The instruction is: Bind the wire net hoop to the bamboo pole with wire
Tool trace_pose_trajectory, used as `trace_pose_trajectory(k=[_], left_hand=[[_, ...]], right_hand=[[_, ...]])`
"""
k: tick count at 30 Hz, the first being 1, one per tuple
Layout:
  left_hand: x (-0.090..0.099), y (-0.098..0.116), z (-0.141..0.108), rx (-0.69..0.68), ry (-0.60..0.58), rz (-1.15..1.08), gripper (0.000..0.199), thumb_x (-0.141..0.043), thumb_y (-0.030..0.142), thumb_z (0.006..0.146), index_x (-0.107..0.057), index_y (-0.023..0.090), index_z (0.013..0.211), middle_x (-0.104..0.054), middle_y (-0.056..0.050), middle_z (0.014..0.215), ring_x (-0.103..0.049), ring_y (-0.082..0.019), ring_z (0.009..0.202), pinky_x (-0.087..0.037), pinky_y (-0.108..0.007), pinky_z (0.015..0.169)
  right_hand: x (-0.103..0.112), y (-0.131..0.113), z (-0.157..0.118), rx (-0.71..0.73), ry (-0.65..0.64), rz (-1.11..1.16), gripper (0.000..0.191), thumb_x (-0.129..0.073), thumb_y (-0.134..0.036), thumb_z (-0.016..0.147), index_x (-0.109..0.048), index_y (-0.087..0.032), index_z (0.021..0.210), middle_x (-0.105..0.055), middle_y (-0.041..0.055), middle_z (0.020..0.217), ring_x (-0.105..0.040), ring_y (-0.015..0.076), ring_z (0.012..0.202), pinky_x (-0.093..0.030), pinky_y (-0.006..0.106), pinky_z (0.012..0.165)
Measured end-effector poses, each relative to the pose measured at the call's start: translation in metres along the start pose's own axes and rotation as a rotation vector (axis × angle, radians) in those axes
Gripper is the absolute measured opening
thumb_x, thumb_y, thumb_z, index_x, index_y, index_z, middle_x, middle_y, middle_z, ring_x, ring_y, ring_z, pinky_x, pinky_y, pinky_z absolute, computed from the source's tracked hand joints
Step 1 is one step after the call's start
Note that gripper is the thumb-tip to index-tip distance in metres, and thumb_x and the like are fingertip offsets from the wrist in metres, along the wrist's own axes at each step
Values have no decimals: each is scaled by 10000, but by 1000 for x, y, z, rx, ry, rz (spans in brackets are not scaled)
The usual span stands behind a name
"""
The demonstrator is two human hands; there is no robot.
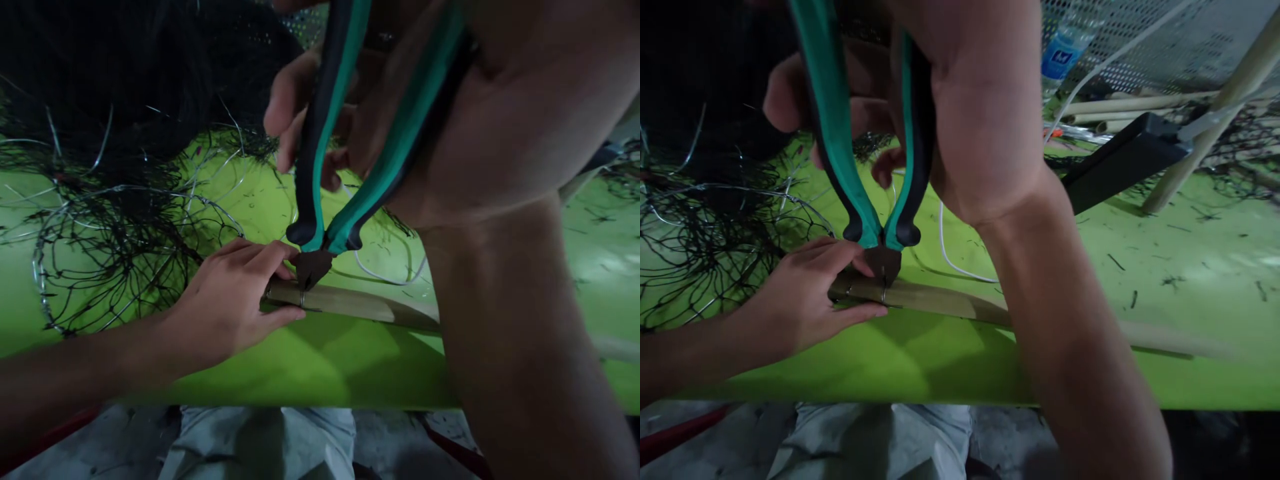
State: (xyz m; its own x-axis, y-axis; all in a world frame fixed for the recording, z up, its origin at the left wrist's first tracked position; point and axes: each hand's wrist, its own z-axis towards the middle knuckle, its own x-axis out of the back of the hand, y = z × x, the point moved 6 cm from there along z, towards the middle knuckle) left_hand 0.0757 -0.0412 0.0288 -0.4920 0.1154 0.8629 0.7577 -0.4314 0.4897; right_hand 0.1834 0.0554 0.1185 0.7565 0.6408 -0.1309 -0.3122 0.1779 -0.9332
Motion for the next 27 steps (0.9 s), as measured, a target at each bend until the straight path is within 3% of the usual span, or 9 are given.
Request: trace_pose_trajectory(k=[3, 6, 11, 27], left_hand=[[-1, 0, 0, -6, -9, -6, 411, -820, 335, 825, -582, 256, 1151, -762, 12, 960, -723, -257, 952, -527, -404, 893], [-1, -1, -1, -22, -5, -16, 395, -808, 323, 832, -582, 256, 1149, -771, 6, 993, -726, -258, 965, -518, -414, 910], [-2, -3, -2, -20, -15, -15, 421, -801, 351, 835, -583, 250, 1180, -772, -6, 1004, -726, -261, 972, -516, -422, 918], [-2, 2, 1, -54, -51, -8, 348, -775, 338, 856, -534, 221, 1079, -737, -37, 982, -709, -263, 950, -539, -438, 902]], right_hand=[[6, 8, -1, -214, 85, 71, 689, -185, -688, 1023, -595, -146, 1135, -668, -11, 904, -756, 153, 875, -615, 176, 615], [6, 17, 7, -330, 113, 172, 845, -106, -810, 954, -595, -150, 1151, -683, 5, 959, -765, 183, 937, -638, 195, 653], [10, 27, 18, -370, 152, 250, 896, -42, -832, 928, -596, -149, 1101, -682, 9, 969, -761, 197, 997, -640, 195, 676], [8, 25, 13, -369, 205, 243, 908, 47, -782, 939, -595, -144, 1006, -662, -14, 944, -749, 176, 1032, -605, 152, 664]])
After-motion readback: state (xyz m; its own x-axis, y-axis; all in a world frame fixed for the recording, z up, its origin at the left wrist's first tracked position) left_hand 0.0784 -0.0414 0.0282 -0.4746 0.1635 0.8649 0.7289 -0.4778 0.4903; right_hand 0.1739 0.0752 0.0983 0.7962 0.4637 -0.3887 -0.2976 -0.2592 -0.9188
